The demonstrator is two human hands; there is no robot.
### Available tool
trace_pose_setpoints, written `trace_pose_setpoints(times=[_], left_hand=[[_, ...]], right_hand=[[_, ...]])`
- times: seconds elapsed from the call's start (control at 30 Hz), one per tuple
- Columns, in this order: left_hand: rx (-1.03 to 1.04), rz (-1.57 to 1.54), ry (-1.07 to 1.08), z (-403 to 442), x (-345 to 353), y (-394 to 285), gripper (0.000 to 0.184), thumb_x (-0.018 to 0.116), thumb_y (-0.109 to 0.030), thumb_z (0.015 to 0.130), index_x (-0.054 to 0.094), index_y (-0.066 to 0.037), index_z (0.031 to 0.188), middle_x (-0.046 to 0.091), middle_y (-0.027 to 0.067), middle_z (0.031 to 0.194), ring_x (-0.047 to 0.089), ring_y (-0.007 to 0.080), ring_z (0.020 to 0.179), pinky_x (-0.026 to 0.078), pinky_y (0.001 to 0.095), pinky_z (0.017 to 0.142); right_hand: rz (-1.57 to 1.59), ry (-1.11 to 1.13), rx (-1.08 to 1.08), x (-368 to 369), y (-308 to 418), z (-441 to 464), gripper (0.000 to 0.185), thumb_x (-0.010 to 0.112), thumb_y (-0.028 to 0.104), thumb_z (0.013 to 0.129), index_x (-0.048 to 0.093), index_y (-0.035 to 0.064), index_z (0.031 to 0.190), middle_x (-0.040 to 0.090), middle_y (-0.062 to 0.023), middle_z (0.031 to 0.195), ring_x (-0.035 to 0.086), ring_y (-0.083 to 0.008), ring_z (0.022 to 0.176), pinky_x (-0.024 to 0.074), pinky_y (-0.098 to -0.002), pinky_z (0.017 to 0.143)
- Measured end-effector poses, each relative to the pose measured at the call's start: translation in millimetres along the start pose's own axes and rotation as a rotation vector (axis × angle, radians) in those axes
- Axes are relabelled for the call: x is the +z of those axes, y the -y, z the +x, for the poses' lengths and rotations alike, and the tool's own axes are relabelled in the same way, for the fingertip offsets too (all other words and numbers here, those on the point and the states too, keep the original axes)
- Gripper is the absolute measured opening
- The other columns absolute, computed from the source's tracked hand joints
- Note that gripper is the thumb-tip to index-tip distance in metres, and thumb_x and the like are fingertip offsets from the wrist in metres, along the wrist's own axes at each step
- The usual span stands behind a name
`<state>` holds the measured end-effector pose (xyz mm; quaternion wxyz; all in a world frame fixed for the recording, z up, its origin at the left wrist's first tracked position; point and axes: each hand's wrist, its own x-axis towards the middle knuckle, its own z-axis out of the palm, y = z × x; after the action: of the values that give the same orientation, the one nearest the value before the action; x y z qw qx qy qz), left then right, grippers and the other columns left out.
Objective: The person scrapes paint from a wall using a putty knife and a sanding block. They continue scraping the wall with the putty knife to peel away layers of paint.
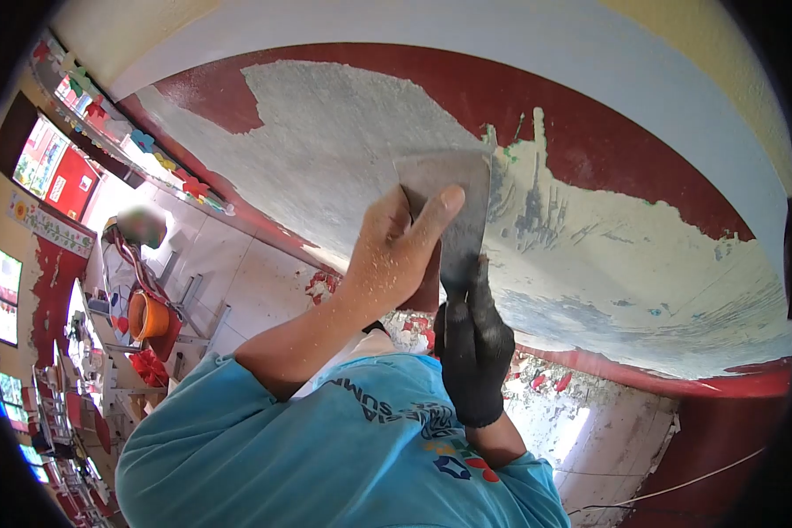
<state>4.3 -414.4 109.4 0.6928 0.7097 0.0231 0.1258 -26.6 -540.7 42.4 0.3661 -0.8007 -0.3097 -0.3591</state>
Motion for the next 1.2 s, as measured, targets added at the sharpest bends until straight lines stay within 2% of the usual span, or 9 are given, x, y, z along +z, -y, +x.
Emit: trace_pose_setpoints(times=[0.07, 0.17, 0.2, 0.27, 0.43, 0.5, 0.9, 1.07, 1.2], left_hand=[[0.051, 0.029, -0.014, 5.0, 0.2, 9.5, 0.041, 0.059, -0.034, 0.086, 0.053, 0.002, 0.105, 0.060, 0.0044, 0.083, 0.055, 0.0051, 0.066, 0.042, 0.0156, 0.051], [-0.029, -0.036, 0.014, 5.0, -2.0, -10.3, 0.041, 0.059, -0.035, 0.087, 0.054, 0.002, 0.105, 0.060, 0.0051, 0.085, 0.055, 0.0059, 0.072, 0.043, 0.0173, 0.058], [-0.120, -0.046, 0.029, 4.7, -4.1, -13.7, 0.041, 0.059, -0.035, 0.087, 0.054, 0.002, 0.105, 0.060, 0.0047, 0.084, 0.054, 0.0059, 0.074, 0.043, 0.0177, 0.061], [-0.034, 0.028, 0.035, 4.3, -7.5, -7.3, 0.041, 0.059, -0.035, 0.087, 0.054, 0.002, 0.102, 0.059, 0.0032, 0.081, 0.054, 0.0052, 0.072, 0.043, 0.0181, 0.061], [-0.048, 0.137, 0.016, 6.4, -7.6, -7.2, 0.041, 0.059, -0.037, 0.086, 0.056, 0.002, 0.098, 0.057, 0.0014, 0.079, 0.049, 0.0041, 0.067, 0.040, 0.0184, 0.057], [0.045, 0.060, 0.004, 6.5, -4.6, -6.7, 0.040, 0.059, -0.036, 0.086, 0.056, 0.002, 0.098, 0.057, 0.0006, 0.079, 0.048, 0.0037, 0.066, 0.038, 0.0177, 0.056], [0.050, 0.256, -0.032, 6.5, -9.7, 2.5, 0.040, 0.058, -0.036, 0.087, 0.056, 0.002, 0.100, 0.059, 0.0018, 0.080, 0.051, 0.0048, 0.065, 0.041, 0.0183, 0.056], [-0.065, 0.040, 0.005, 8.5, -11.8, -12.4, 0.041, 0.059, -0.036, 0.086, 0.056, 0.003, 0.101, 0.059, 0.0030, 0.083, 0.052, 0.0056, 0.070, 0.041, 0.0195, 0.061], [0.039, 0.286, -0.032, 10.8, -14.9, 4.6, 0.044, 0.060, -0.039, 0.085, 0.056, 0.003, 0.101, 0.059, 0.0018, 0.079, 0.050, 0.0044, 0.062, 0.039, 0.0175, 0.055]], right_hand=[[0.511, 0.116, 0.456, -9.2, 12.4, 1.1, 0.044, 0.041, 0.005, 0.090, 0.035, -0.0072, 0.131, 0.053, -0.0094, 0.063, 0.050, -0.0098, 0.052, 0.0400, -0.0239, 0.046], [0.667, 0.093, 0.570, -9.1, 22.6, 18.9, 0.044, 0.039, 0.008, 0.091, 0.033, -0.0072, 0.132, 0.051, -0.0072, 0.058, 0.049, -0.0094, 0.049, 0.0392, -0.0241, 0.045], [0.666, 0.097, 0.572, -7.6, 19.8, 13.3, 0.044, 0.039, 0.008, 0.091, 0.033, -0.0072, 0.132, 0.051, -0.0072, 0.058, 0.049, -0.0094, 0.049, 0.0392, -0.0241, 0.045], [0.483, 0.081, 0.444, -1.0, 13.4, 3.1, 0.044, 0.038, 0.009, 0.092, 0.033, -0.0073, 0.132, 0.049, -0.0050, 0.055, 0.047, -0.0085, 0.047, 0.0385, -0.0238, 0.045], [0.612, 0.070, 0.574, -6.4, 25.6, 20.7, 0.044, 0.038, 0.010, 0.091, 0.033, -0.0104, 0.130, 0.048, -0.0053, 0.054, 0.047, -0.0087, 0.047, 0.0380, -0.0235, 0.045], [0.606, 0.041, 0.539, -0.7, 24.4, 13.5, 0.044, 0.038, 0.009, 0.091, 0.033, -0.0101, 0.130, 0.048, -0.0050, 0.054, 0.047, -0.0086, 0.047, 0.0378, -0.0235, 0.045], [0.647, 0.038, 0.535, 7.1, 21.4, 9.8, 0.045, 0.038, 0.007, 0.091, 0.031, -0.0059, 0.133, 0.048, -0.0047, 0.054, 0.045, -0.0088, 0.046, 0.0375, -0.0245, 0.044], [0.675, 0.063, 0.564, 6.8, 24.1, 15.5, 0.045, 0.038, 0.007, 0.091, 0.031, -0.0042, 0.134, 0.046, -0.0043, 0.054, 0.044, -0.0090, 0.046, 0.0371, -0.0249, 0.044], [0.654, 0.044, 0.507, 11.2, 22.0, 6.8, 0.045, 0.038, 0.006, 0.090, 0.031, -0.0050, 0.133, 0.047, -0.0051, 0.053, 0.044, -0.0095, 0.045, 0.0377, -0.0254, 0.044]])
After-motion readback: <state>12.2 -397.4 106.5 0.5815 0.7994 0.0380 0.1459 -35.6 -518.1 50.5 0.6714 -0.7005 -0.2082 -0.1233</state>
